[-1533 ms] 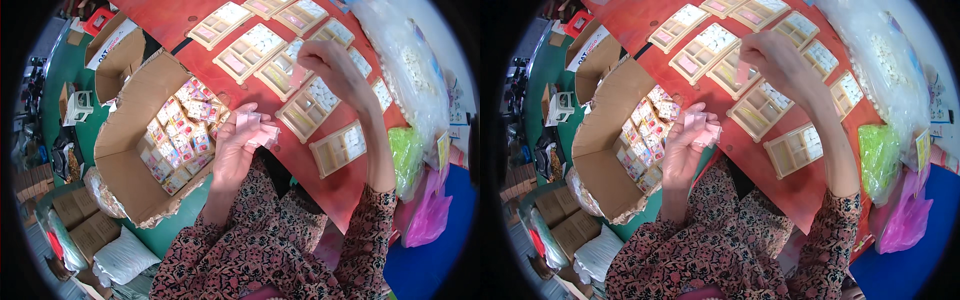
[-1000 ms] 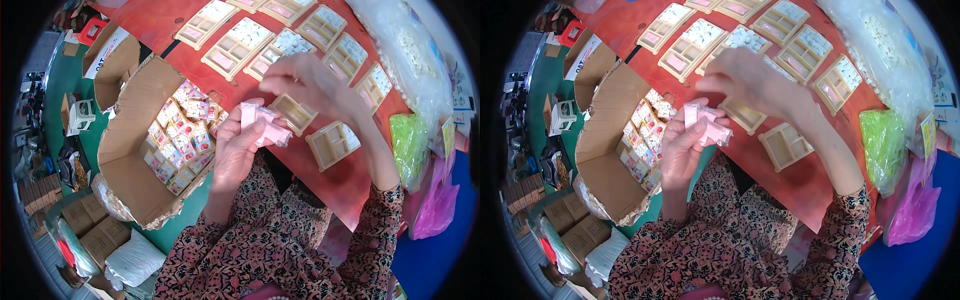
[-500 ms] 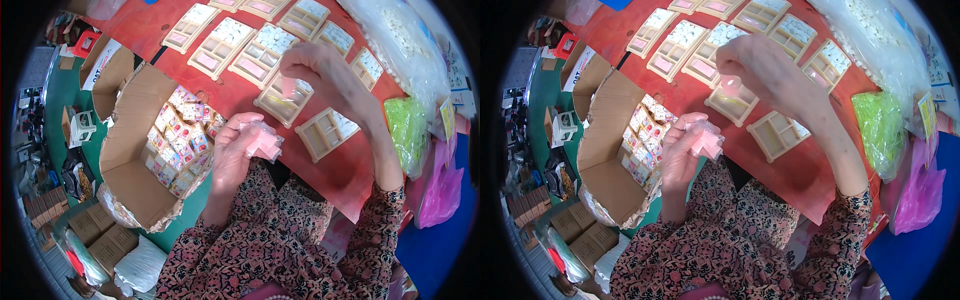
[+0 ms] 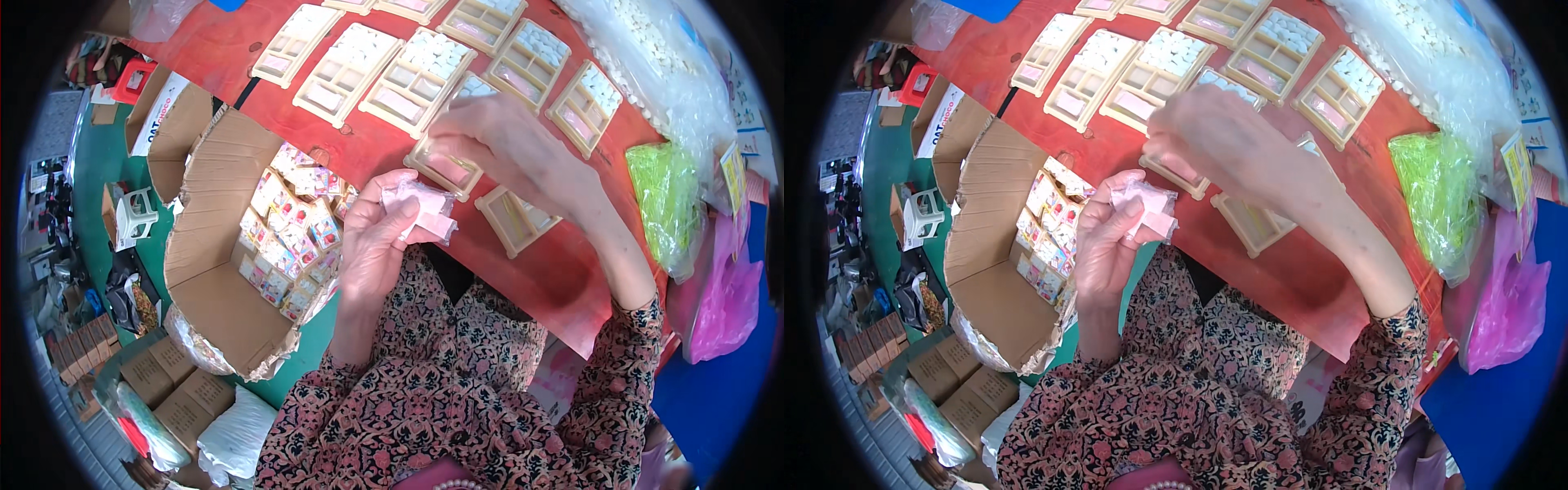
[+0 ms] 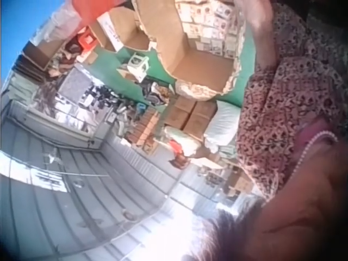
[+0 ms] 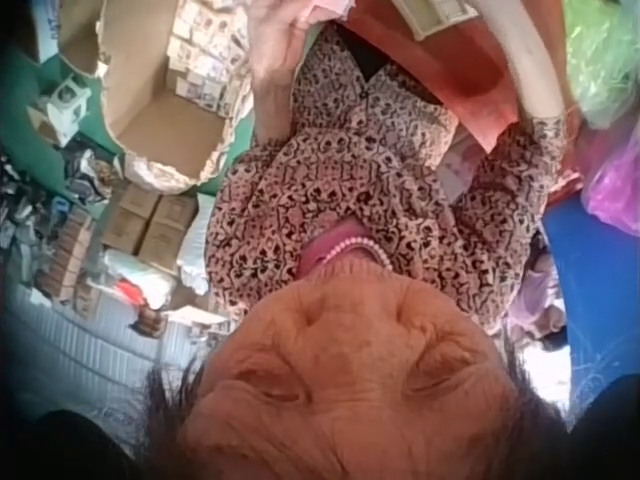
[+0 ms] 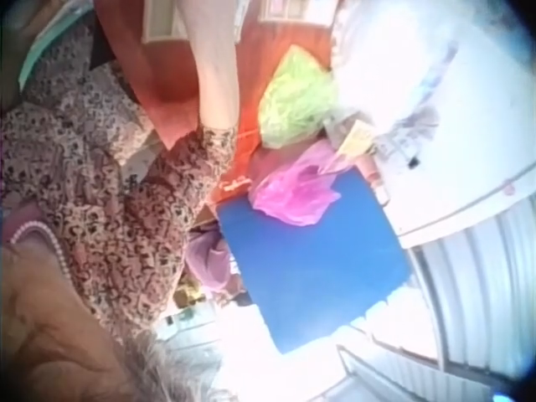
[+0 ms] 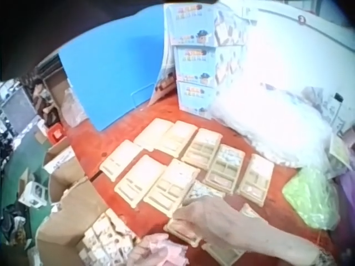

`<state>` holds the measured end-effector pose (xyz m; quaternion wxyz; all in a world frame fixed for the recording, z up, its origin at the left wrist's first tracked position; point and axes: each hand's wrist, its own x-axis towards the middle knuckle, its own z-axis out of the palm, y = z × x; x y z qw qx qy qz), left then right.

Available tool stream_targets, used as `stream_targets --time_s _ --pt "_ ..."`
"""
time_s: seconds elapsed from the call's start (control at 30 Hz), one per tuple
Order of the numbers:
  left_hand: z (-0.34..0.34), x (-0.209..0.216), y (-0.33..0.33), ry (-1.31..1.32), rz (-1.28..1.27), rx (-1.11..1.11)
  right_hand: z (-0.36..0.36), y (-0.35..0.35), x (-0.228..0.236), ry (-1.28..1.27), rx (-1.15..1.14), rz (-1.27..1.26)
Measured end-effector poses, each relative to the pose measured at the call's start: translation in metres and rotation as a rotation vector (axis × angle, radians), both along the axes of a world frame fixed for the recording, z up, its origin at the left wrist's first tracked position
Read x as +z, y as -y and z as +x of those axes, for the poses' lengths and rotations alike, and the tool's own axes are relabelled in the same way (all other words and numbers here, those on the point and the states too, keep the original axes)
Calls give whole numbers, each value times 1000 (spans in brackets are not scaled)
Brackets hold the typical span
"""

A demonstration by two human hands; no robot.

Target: Packaging small items into trays and plastic bags in a workshop setting.

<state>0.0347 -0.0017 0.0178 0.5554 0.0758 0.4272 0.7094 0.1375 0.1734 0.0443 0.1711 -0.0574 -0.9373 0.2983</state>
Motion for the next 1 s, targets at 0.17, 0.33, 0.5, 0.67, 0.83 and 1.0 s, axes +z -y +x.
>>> stream_targets --time_s 0.17,0.33,0.5,0.67,0.83,1.0 --pt "13 2 -6 -68 48 38 18 28 4 62 -27 -417" --pt "17 -2 -7 -112 11 35 39 19 24 196 -241 -569" --pt "13 -1 -4 -81 -16 70 82 30 30 217 -495 -570" --pt "20 -7 -7 -56 -36 39 95 51 14 263 -639 -547" --pt "31 2 -8 -26 -23 -23 98 66 6 226 -676 -186" --pt "39 8 -13 50 -55 -107 107 70 14 132 -596 -318"
